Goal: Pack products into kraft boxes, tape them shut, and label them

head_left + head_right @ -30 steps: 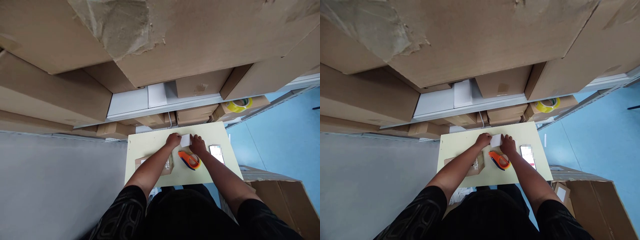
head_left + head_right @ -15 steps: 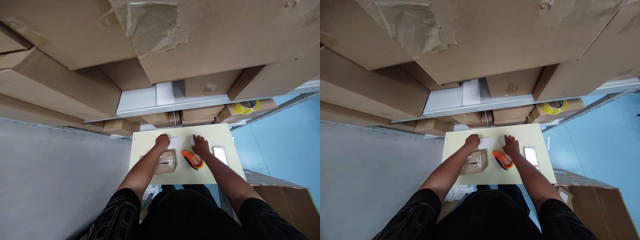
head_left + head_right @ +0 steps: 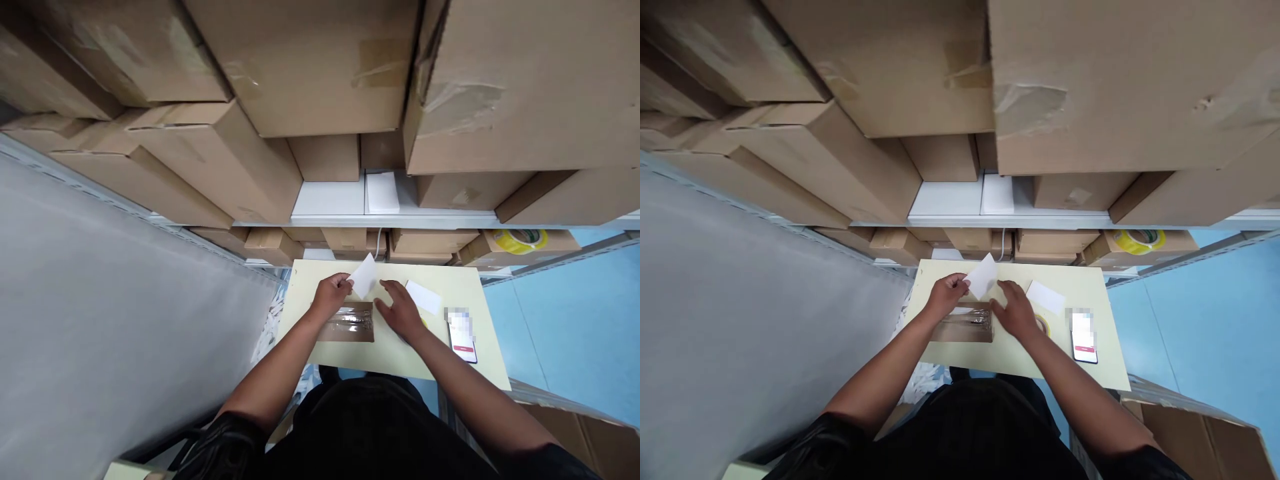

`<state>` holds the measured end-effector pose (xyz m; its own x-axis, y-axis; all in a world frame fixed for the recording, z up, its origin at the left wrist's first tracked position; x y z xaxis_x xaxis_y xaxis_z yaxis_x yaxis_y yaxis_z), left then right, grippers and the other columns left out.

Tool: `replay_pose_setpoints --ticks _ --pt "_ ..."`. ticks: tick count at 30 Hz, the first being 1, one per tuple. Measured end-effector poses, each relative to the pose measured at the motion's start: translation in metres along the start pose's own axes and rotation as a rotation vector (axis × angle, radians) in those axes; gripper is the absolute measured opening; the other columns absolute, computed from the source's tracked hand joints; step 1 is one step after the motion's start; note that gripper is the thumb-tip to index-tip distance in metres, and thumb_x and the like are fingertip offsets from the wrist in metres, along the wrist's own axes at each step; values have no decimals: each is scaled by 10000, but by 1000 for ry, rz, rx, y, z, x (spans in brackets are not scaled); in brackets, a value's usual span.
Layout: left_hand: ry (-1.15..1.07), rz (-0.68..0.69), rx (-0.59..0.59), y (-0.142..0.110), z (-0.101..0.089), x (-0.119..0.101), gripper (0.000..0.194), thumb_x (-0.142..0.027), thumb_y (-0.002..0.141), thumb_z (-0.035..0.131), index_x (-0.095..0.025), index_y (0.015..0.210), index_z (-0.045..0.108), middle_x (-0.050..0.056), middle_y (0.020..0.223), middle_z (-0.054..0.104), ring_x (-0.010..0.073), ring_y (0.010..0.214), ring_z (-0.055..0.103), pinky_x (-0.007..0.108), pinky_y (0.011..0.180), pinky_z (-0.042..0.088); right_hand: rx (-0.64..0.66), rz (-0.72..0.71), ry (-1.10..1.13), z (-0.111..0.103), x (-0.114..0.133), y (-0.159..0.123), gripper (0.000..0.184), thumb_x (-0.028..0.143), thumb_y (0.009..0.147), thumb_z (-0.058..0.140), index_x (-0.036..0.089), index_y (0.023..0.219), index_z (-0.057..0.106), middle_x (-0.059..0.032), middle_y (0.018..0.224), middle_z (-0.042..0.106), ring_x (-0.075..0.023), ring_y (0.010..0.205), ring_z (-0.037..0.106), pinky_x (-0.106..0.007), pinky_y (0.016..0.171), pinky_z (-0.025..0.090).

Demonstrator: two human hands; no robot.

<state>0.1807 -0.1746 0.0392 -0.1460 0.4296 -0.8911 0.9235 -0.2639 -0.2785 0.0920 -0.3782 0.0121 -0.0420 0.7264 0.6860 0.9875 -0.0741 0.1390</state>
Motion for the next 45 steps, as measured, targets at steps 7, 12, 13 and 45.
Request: replay_pose_setpoints --ticks 7,12,13,45 --pt "-372 55 84 -53 -26 -27 367 -491 785 764 -170 957 716 9 765 694 162 726 660 284 719 550 -189 -317 -22 2 119 -4 605 302 959 609 201 1534 454 -183 1380 587 -329 1273 567 -555 1065 521" --pt "-356 281 91 -81 -60 -46 267 -434 838 751 -174 877 706 27 874 683 161 824 638 279 785 532 -269 -432 -42 1 167 -12 521 221 1014 526 203 1533 474 -154 1206 696 -277 1112 660 -495 953 591" --pt "-341 330 82 -86 -66 -49 250 -420 844 750 -175 860 701 31 899 675 162 848 633 277 799 528 -278 -441 -30 2 175 -15 506 209 1018 518 201 1523 490 -149 1183 710 -268 1091 672 -482 936 600" --pt "-218 801 -85 -187 -121 -118 86 -293 918 732 -218 954 710 40 939 669 171 874 639 316 818 528 -483 -653 -301 -61 278 -59 692 127 985 550 215 1632 322 -117 1087 764 -236 915 720 -373 818 601"
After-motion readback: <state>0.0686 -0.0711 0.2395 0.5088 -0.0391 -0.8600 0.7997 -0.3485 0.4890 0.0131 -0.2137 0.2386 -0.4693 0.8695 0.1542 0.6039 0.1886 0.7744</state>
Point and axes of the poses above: each hand's wrist, its own y-axis towards the middle knuckle, its own z-axis out of the palm, x = y × z, the point moved 5 cm from there along y, towards the middle knuckle
